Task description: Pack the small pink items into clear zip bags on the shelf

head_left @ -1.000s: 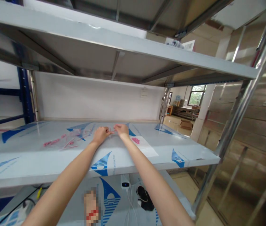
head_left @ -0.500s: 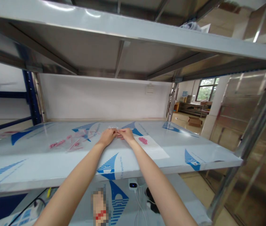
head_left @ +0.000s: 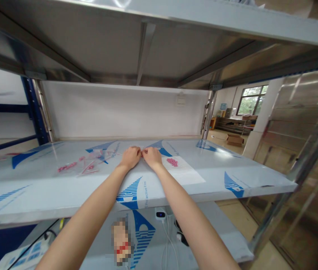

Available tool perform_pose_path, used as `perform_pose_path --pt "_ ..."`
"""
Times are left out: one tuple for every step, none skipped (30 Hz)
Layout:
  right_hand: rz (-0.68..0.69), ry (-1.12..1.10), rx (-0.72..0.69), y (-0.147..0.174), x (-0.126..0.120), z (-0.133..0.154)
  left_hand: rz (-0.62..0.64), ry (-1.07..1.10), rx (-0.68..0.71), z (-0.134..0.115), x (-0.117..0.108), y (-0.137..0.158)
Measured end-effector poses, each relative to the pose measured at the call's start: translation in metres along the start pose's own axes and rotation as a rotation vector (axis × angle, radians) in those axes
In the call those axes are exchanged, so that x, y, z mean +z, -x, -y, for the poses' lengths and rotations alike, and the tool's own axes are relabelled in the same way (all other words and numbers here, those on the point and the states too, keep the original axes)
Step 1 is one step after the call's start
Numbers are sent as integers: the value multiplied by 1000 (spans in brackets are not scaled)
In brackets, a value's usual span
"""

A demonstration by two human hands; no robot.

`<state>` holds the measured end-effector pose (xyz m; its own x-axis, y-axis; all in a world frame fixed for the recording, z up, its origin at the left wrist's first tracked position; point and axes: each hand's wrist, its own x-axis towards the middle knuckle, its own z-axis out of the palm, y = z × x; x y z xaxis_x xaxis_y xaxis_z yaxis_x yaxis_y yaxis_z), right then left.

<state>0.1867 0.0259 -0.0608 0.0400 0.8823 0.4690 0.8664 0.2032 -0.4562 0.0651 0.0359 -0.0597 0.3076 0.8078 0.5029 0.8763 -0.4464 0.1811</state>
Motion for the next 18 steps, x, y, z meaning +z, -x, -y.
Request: perform_pose_path --pt "-7 18 5 0 0 0 -7 -26 0 -2 0 0" --pt "-13 33 12 0 0 1 -11 -50 -1 -4 1 -1" --pt "-16 44 19 -1 1 1 -11 -71 0 -5 1 -1" --pt "-20 52 24 -1 1 1 -8 -93 0 -7 1 -1" --pt "-25 62 25 -1 0 2 -7 -113 2 -8 2 -1" --pt "-28 73 27 -1 0 3 -7 -133 4 -9 2 -2" --pt "-31 82 29 0 0 3 -8 -150 8 -10 3 -2" --pt "-32 91 30 0 -1 4 -9 -165 14 -11 3 -2" --pt "-32 100 32 1 -1 4 -11 -181 20 -11 3 -2" --pt "-34 112 43 1 -1 4 -16 -195 20 -11 3 -2" --pt "-35 126 59 2 -1 3 -26 -209 11 -11 3 -3" --pt "-36 140 78 2 -2 2 -40 -220 -6 -10 3 -3" --pt "-37 154 93 3 -2 2 -54 -230 -25 -9 2 -3" --pt "-37 165 102 3 -1 1 -65 -239 -38 -7 2 -2" --pt "-35 169 103 4 -1 0 -70 -245 -42 -5 2 -2" --pt "-31 166 99 4 -1 -1 -69 -250 -36 -3 1 -1" --pt "-29 158 94 4 -1 -1 -66 -255 -25 -1 1 0" --pt "-30 146 92 4 -1 -1 -65 -260 -16 0 0 0"
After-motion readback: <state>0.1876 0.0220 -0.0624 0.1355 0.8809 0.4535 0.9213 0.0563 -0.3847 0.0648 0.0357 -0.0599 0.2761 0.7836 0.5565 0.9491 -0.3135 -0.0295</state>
